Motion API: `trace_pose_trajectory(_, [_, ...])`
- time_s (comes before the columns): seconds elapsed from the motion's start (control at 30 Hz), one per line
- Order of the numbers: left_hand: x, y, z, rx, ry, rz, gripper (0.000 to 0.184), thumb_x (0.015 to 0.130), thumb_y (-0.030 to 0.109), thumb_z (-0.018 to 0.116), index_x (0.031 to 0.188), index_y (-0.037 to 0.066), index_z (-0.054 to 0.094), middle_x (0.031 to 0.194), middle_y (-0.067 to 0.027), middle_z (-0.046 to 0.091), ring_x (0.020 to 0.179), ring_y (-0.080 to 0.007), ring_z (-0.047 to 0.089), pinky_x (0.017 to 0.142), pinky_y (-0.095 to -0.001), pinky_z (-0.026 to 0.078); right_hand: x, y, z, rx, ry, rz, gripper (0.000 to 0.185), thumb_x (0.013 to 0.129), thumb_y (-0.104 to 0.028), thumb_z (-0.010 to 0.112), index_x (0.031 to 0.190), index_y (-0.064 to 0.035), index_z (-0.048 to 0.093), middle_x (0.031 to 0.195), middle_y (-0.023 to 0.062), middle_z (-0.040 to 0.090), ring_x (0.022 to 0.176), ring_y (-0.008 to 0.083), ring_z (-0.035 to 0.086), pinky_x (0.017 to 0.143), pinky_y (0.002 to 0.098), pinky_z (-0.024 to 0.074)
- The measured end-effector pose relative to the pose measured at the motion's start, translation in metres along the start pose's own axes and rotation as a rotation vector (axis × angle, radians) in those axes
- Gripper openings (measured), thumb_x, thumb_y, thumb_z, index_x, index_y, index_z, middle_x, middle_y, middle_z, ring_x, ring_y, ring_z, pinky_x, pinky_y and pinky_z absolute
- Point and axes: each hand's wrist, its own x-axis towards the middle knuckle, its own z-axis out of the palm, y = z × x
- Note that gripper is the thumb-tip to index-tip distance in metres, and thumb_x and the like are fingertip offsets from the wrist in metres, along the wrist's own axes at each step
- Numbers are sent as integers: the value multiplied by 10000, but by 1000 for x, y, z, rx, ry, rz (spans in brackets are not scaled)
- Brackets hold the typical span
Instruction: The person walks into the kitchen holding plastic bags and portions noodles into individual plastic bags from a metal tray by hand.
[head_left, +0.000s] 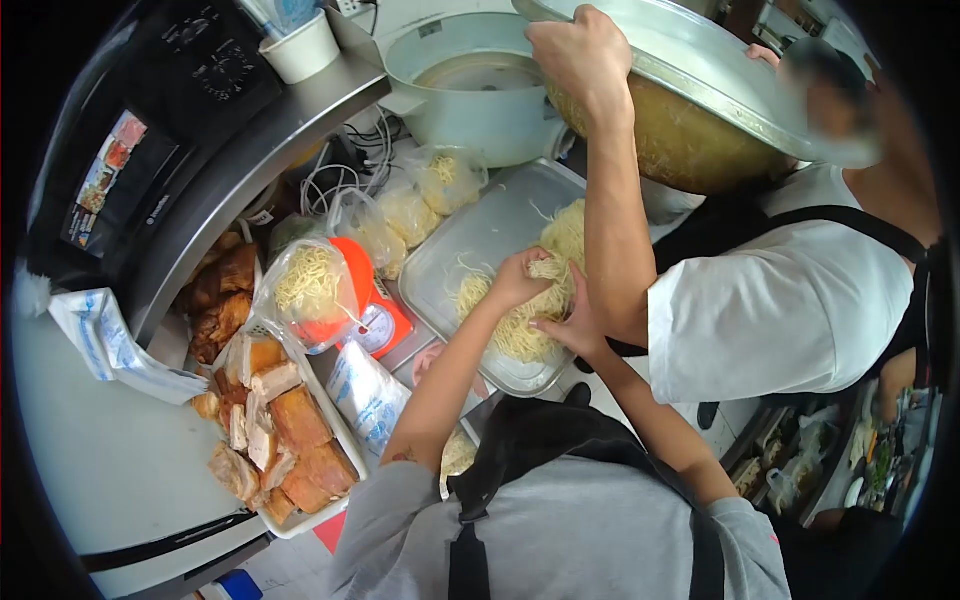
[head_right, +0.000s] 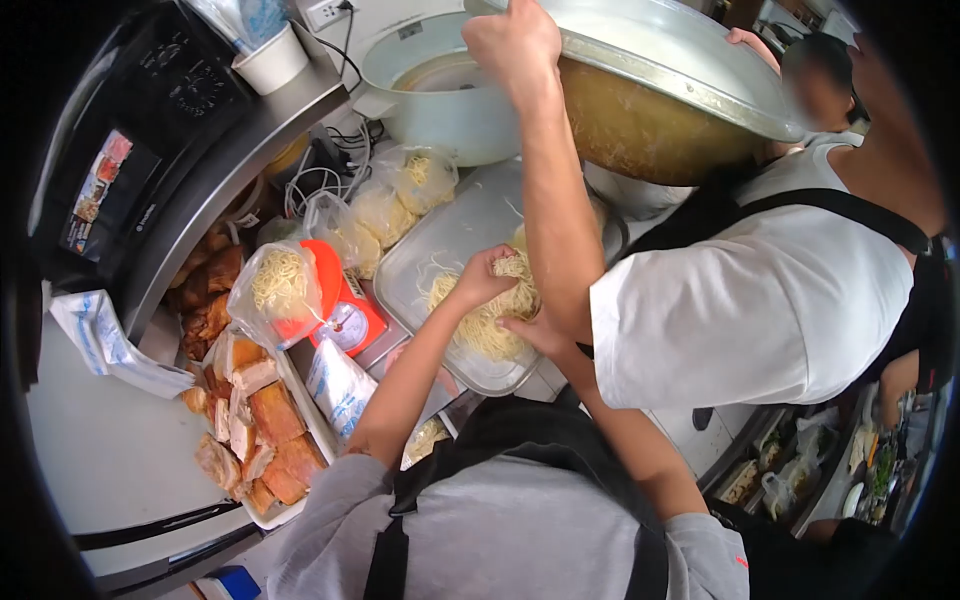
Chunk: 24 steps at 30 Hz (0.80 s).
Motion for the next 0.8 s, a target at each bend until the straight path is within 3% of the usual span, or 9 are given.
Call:
trace_pose_trajectory(0.13, [-34, 81, -15, -195, 159, 121, 424, 694, -69, 627, 1102, 21, 558, 1092, -35, 580, 1096, -128, 528, 935, -282, 424, 29, 19, 8, -43, 19, 68, 664, 757, -54, 708, 1348, -27, 406, 1226, 122, 538, 1091, 191, 563, 900, 329, 475])
trace_pose_trajectory(0.2, [-35, 83, -23, -254, 267, 265, 451, 681, -87, 607, 1115, 26, 559, 1121, -48, 575, 1107, -150, 529, 961, -285, 414, 44, 9, 13, 130, 40, 302, 569, 775, -42, 671, 1306, -22, 468, 1181, 99, 583, 1076, 191, 580, 916, 331, 467])
trace_pose_trajectory(0.27, [-36, 75, -34, -140, 379, 375, 523, 661, -101, 574, 1163, 46, 563, 1170, -64, 556, 1129, -175, 520, 1000, -299, 401, 52, -28, 20, 83, 131, 212, 461, 792, -36, 646, 1237, -23, 525, 1103, 65, 620, 1036, 170, 597, 900, 318, 473])
trace_pose_trajectory(0.37, [-57, 73, -44, 300, 541, 181, 581, 628, -102, 570, 1188, 53, 569, 1168, -110, 582, 1150, -225, 529, 992, -344, 424, 57, -81, 30, 223, 166, 41, 372, 733, -56, 740, 1083, -21, 620, 1007, 67, 650, 940, 182, 629, 855, 312, 489])
trace_pose_trajectory(0.43, [-61, 43, -47, 83, 437, -69, 579, 721, -71, 575, 1281, 66, 525, 1247, -108, 552, 1148, -226, 523, 979, -348, 429, 59, -99, 37, 395, 62, -25, 341, 713, -24, 753, 1031, -17, 632, 988, 65, 645, 923, 158, 628, 833, 287, 491])
trace_pose_trajectory(0.53, [-67, 35, -45, -274, 281, -437, 544, 851, 75, 587, 1377, 74, 452, 1329, -74, 515, 1187, -205, 502, 983, -325, 415, 60, -128, 42, 280, 63, -123, 311, 696, -13, 767, 975, -14, 632, 947, 59, 641, 884, 136, 624, 811, 274, 495])
trace_pose_trajectory(0.6, [-65, 16, -49, -264, 282, -499, 539, 928, 203, 579, 1417, 61, 404, 1377, -72, 484, 1234, -200, 476, 997, -331, 410, 62, -139, 45, 287, 42, -182, 342, 697, -17, 767, 1005, -23, 618, 930, 54, 640, 884, 140, 625, 804, 285, 498])
trace_pose_trajectory(0.7, [-70, 26, -43, -498, 410, -224, 565, 960, 320, 559, 1420, 36, 394, 1397, -75, 474, 1273, -181, 446, 1021, -329, 400, 62, -167, 42, 279, -41, -190, 442, 713, -5, 777, 1095, -19, 557, 1034, 33, 598, 959, 127, 588, 863, 264, 470])
trace_pose_trajectory(0.8, [-72, 12, -56, -405, 420, -216, 504, 964, 290, 556, 1390, 47, 442, 1404, -82, 470, 1272, -185, 445, 1045, -344, 385, 64, -178, 35, 19, -52, -310, 508, 702, -90, 792, 1134, -24, 534, 1063, 106, 584, 1037, 243, 591, 893, 323, 469])
